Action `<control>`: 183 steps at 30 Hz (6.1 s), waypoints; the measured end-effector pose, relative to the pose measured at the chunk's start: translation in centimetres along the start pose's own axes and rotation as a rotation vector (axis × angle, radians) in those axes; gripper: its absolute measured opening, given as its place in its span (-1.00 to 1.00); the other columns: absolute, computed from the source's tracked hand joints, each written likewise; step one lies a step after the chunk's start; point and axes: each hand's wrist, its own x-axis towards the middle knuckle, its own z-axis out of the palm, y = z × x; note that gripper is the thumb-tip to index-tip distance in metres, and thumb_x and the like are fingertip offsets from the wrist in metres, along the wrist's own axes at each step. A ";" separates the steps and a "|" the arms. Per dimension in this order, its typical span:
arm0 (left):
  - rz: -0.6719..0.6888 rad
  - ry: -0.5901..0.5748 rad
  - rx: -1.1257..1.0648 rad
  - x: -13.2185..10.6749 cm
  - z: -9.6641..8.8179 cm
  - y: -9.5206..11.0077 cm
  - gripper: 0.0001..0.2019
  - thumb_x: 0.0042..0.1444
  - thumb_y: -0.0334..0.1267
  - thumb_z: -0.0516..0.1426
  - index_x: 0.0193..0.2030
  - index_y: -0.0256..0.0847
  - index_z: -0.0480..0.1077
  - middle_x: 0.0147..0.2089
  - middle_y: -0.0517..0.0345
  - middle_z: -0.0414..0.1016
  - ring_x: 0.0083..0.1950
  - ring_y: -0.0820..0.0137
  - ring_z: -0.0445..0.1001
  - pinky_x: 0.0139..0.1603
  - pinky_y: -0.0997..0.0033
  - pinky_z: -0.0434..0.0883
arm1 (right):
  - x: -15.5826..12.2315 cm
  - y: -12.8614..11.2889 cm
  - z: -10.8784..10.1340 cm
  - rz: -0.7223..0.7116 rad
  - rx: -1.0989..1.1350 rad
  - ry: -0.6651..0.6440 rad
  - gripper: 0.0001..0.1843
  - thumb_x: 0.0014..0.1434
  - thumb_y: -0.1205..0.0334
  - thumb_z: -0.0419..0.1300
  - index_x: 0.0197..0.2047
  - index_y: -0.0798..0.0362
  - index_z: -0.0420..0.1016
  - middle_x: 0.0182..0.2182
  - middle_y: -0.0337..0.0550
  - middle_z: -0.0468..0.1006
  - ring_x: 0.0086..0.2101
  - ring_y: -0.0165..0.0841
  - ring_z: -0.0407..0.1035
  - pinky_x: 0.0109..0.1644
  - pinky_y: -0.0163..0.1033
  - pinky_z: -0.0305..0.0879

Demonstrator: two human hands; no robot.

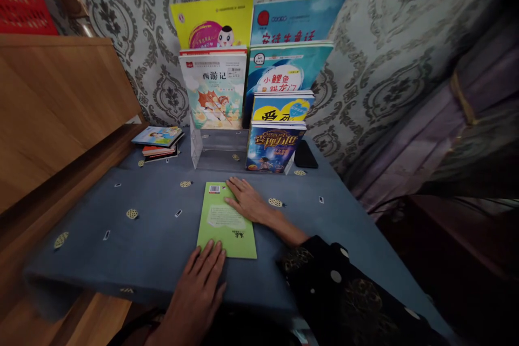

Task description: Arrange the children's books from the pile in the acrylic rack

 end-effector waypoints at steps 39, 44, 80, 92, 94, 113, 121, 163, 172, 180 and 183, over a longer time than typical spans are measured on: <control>-0.039 0.402 -0.275 8.2 -9.3 -6.9 -0.77 0.34 -0.14 0.07 0.04 -0.14 0.44 -0.26 0.14 0.59 -0.32 0.43 0.58 -0.31 0.53 0.47 | -10.8 -2.8 -3.9 -0.019 0.853 -0.081 -0.32 0.26 -0.21 0.09 0.32 -0.03 0.27 0.21 -0.05 0.42 0.16 -0.13 0.33 0.27 0.05 0.22; -0.108 0.391 -0.369 10.4 -10.2 -7.1 -0.74 0.31 -0.08 0.09 -0.06 -0.17 0.49 -0.25 0.13 0.56 -0.33 0.43 0.54 -0.34 0.51 0.46 | -10.4 -2.9 -2.8 -0.015 0.867 0.054 -0.52 0.33 -0.10 0.04 0.16 -0.01 0.44 0.01 -0.13 0.57 0.02 -0.18 0.42 0.21 0.05 0.28; -0.262 -0.237 -0.060 10.2 6.8 -11.1 -0.32 0.36 0.14 -0.22 0.44 -0.29 0.01 0.45 -0.19 0.06 0.48 0.06 -0.03 0.39 -0.10 0.03 | -7.8 -2.6 -0.8 0.099 0.068 0.239 -0.55 0.25 0.17 0.16 0.18 0.11 0.42 0.14 0.10 0.44 0.11 -0.07 0.28 0.19 0.09 0.23; -0.047 -0.254 -0.128 12.7 7.4 -10.8 -0.27 0.35 0.19 -0.25 0.47 -0.30 -0.11 0.47 -0.22 -0.01 0.50 0.11 -0.09 0.42 -0.04 0.02 | -8.1 -2.3 -0.6 0.090 0.108 0.261 -0.55 0.26 0.19 0.11 0.20 0.08 0.42 0.17 0.11 0.44 0.16 -0.10 0.28 0.24 0.12 0.18; -0.013 -0.260 -0.139 13.2 7.2 -10.6 -0.26 0.34 0.21 -0.26 0.47 -0.31 -0.09 0.47 -0.22 -0.01 0.50 0.14 -0.09 0.42 0.00 0.01 | -8.1 -2.3 -0.5 0.094 0.110 0.262 -0.55 0.26 0.19 0.11 0.20 0.08 0.42 0.17 0.10 0.44 0.17 -0.10 0.28 0.24 0.12 0.17; 0.245 -0.359 -0.243 16.9 6.6 -10.3 -0.31 0.38 0.16 -0.26 0.47 -0.27 -0.08 0.50 -0.10 -0.11 0.51 0.27 -0.14 0.46 0.14 -0.08 | -8.1 -2.0 -0.2 0.087 0.190 0.320 -0.57 0.21 0.24 0.13 0.14 0.10 0.42 0.13 0.13 0.48 0.15 -0.10 0.31 0.23 0.13 0.20; 0.256 -0.350 -0.284 17.0 5.9 -10.1 -0.34 0.37 0.15 -0.22 0.46 -0.21 -0.04 0.50 -0.02 -0.08 0.51 0.30 -0.11 0.46 0.14 -0.07 | -8.1 -1.5 0.4 0.073 0.192 0.336 -0.56 0.21 0.25 0.13 0.16 0.09 0.40 0.13 0.11 0.48 0.16 -0.10 0.31 0.24 0.14 0.19; 0.319 -0.349 -0.348 12.6 2.7 -5.9 -0.51 0.42 -0.05 -0.18 0.41 -0.10 0.09 0.44 0.05 0.14 0.46 0.29 0.07 0.45 0.08 0.04 | -8.4 -1.5 0.1 0.089 0.316 0.433 -0.66 0.38 0.20 -0.04 0.13 0.03 0.41 0.01 -0.01 0.56 0.03 -0.22 0.43 0.16 -0.02 0.33; 0.333 -0.404 -0.362 11.2 1.5 -4.7 -0.47 0.42 -0.02 -0.16 0.43 -0.16 0.05 0.45 0.00 0.10 0.47 0.27 0.03 0.47 0.06 -0.03 | -8.6 -1.7 0.0 0.112 0.334 0.411 -0.65 0.40 0.15 -0.06 0.11 0.03 0.41 -0.01 -0.02 0.57 0.03 -0.21 0.42 0.18 -0.02 0.29; 0.389 -0.397 -0.415 9.0 0.6 -3.4 -0.46 0.42 -0.03 -0.13 0.47 -0.03 -0.10 0.47 0.14 0.05 0.48 0.34 -0.01 0.49 0.07 -0.08 | -8.4 -1.6 -0.1 0.087 0.344 0.387 -0.65 0.41 0.14 -0.07 0.08 0.07 0.43 -0.02 -0.01 0.58 0.02 -0.21 0.43 0.18 -0.02 0.27; 0.394 -0.428 -0.420 8.1 0.3 -2.8 -0.46 0.42 -0.03 -0.12 0.47 -0.05 -0.08 0.47 0.13 0.04 0.48 0.33 0.00 0.47 0.08 -0.04 | -8.4 -1.6 -0.2 0.077 0.357 0.386 -0.65 0.41 0.13 -0.08 0.07 0.03 0.45 -0.02 -0.03 0.59 0.01 -0.21 0.43 0.17 -0.01 0.26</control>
